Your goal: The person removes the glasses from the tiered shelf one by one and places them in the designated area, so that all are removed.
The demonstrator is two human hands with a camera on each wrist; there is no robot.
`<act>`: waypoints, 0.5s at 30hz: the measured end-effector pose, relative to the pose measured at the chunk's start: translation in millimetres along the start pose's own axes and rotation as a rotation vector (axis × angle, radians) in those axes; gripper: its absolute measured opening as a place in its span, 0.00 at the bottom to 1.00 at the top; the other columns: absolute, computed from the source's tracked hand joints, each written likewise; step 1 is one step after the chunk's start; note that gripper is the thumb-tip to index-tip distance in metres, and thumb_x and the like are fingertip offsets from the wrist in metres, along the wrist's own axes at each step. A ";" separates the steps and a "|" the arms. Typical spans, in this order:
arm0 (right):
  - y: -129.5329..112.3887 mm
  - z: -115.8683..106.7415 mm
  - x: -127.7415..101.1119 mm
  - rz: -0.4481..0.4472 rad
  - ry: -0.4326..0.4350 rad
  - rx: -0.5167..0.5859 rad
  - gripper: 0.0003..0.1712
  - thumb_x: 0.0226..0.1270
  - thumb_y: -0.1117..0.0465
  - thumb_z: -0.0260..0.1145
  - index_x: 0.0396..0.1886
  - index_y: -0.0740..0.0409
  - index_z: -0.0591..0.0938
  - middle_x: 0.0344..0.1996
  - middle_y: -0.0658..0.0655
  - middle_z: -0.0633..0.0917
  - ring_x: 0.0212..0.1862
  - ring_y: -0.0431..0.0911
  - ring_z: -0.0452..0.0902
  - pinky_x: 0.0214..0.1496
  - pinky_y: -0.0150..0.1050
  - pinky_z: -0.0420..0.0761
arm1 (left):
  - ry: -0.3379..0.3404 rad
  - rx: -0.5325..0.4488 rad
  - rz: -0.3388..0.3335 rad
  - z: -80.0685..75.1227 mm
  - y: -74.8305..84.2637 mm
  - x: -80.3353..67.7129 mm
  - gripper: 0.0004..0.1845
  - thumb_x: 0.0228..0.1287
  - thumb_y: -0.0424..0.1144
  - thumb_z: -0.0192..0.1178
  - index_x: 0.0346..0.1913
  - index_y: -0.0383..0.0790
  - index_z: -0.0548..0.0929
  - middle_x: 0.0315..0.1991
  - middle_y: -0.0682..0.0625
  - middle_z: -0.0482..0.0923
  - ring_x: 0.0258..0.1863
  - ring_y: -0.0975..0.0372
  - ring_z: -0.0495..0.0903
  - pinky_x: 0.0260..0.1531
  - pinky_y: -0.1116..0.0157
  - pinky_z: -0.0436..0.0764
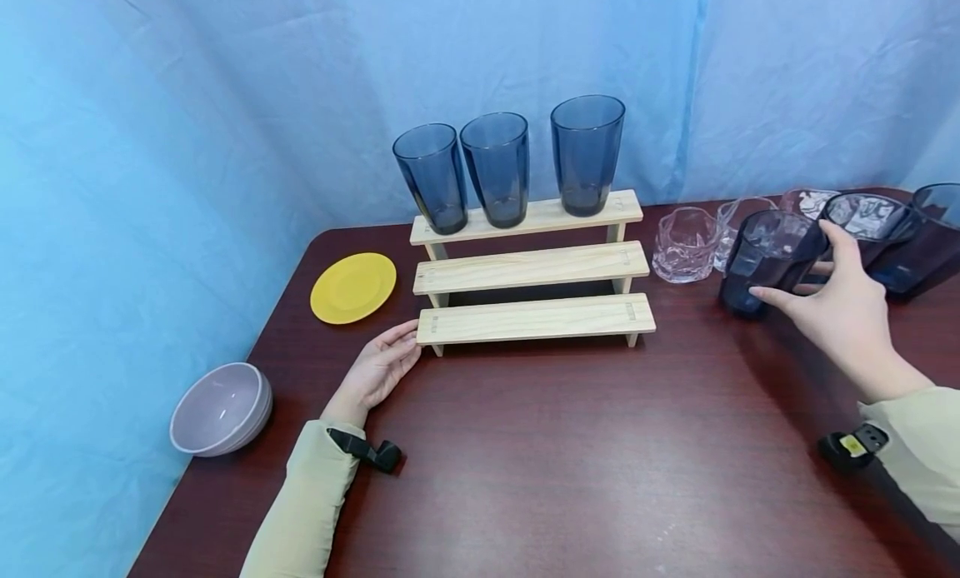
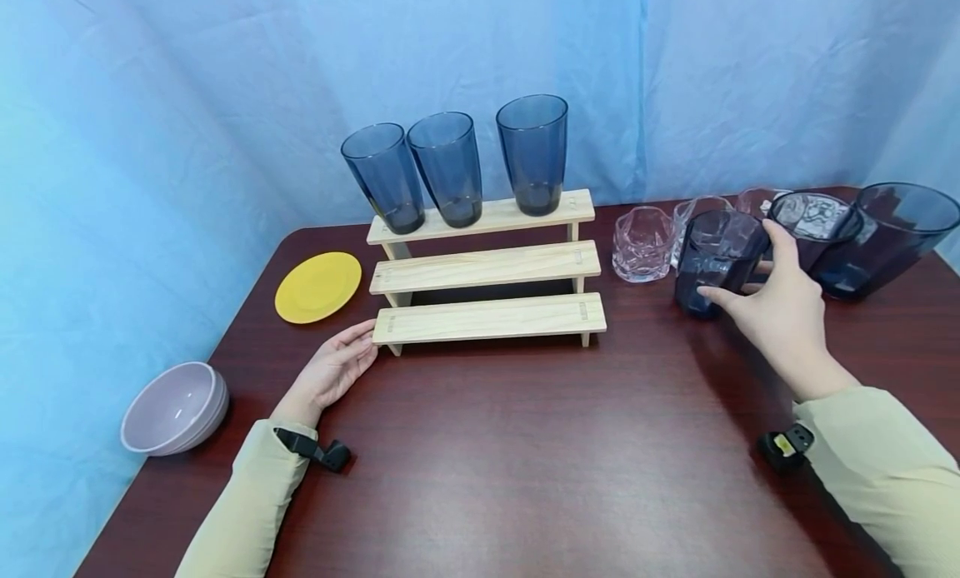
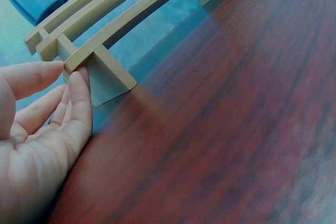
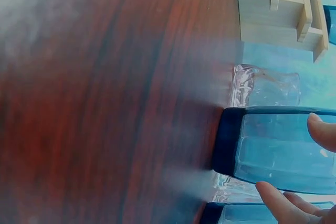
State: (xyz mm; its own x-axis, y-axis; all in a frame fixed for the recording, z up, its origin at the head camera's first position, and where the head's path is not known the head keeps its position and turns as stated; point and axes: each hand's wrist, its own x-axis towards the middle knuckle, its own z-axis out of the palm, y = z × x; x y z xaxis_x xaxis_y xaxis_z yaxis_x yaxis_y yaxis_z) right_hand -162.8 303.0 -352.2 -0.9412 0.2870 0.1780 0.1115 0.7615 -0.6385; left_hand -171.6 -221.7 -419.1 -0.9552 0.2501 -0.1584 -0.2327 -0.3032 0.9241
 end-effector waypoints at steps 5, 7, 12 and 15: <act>1.7 0.3 3.0 -0.015 -0.003 -0.005 0.57 0.58 0.48 0.69 0.76 0.51 0.41 0.55 0.81 0.70 0.52 0.73 0.70 0.51 0.67 0.67 | 0.051 -0.029 -0.066 7.1 8.2 -1.5 0.29 0.70 0.21 0.41 0.71 0.25 0.49 0.44 0.55 0.78 0.41 0.71 0.78 0.45 0.77 0.77; 2.1 0.4 3.8 -0.019 0.004 -0.010 0.57 0.58 0.48 0.69 0.76 0.51 0.41 0.54 0.81 0.71 0.52 0.72 0.69 0.51 0.68 0.66 | 0.058 -0.039 -0.074 8.0 9.5 -1.1 0.29 0.70 0.21 0.40 0.72 0.26 0.49 0.44 0.55 0.78 0.41 0.71 0.78 0.44 0.77 0.78; 2.1 0.9 4.5 -0.023 0.024 -0.023 0.57 0.58 0.49 0.69 0.76 0.51 0.42 0.52 0.81 0.72 0.51 0.73 0.69 0.51 0.67 0.65 | 0.058 -0.036 -0.074 6.6 7.7 1.1 0.29 0.71 0.21 0.39 0.72 0.27 0.49 0.46 0.56 0.77 0.41 0.70 0.78 0.44 0.76 0.78; 2.4 1.3 4.0 -0.030 0.032 -0.033 0.56 0.59 0.50 0.68 0.76 0.52 0.43 0.52 0.81 0.72 0.49 0.74 0.70 0.51 0.68 0.65 | 0.059 -0.030 -0.076 5.8 6.5 1.3 0.28 0.70 0.21 0.40 0.72 0.27 0.50 0.47 0.56 0.77 0.41 0.70 0.79 0.43 0.76 0.78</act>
State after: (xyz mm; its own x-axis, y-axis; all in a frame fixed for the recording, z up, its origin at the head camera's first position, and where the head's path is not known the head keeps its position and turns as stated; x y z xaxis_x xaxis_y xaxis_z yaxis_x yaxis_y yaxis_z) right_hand -166.8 305.3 -354.1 -0.9338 0.2818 0.2204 0.0946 0.7886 -0.6075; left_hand -173.3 -218.0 -411.3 -0.9433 0.2196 -0.2489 -0.3098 -0.3133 0.8977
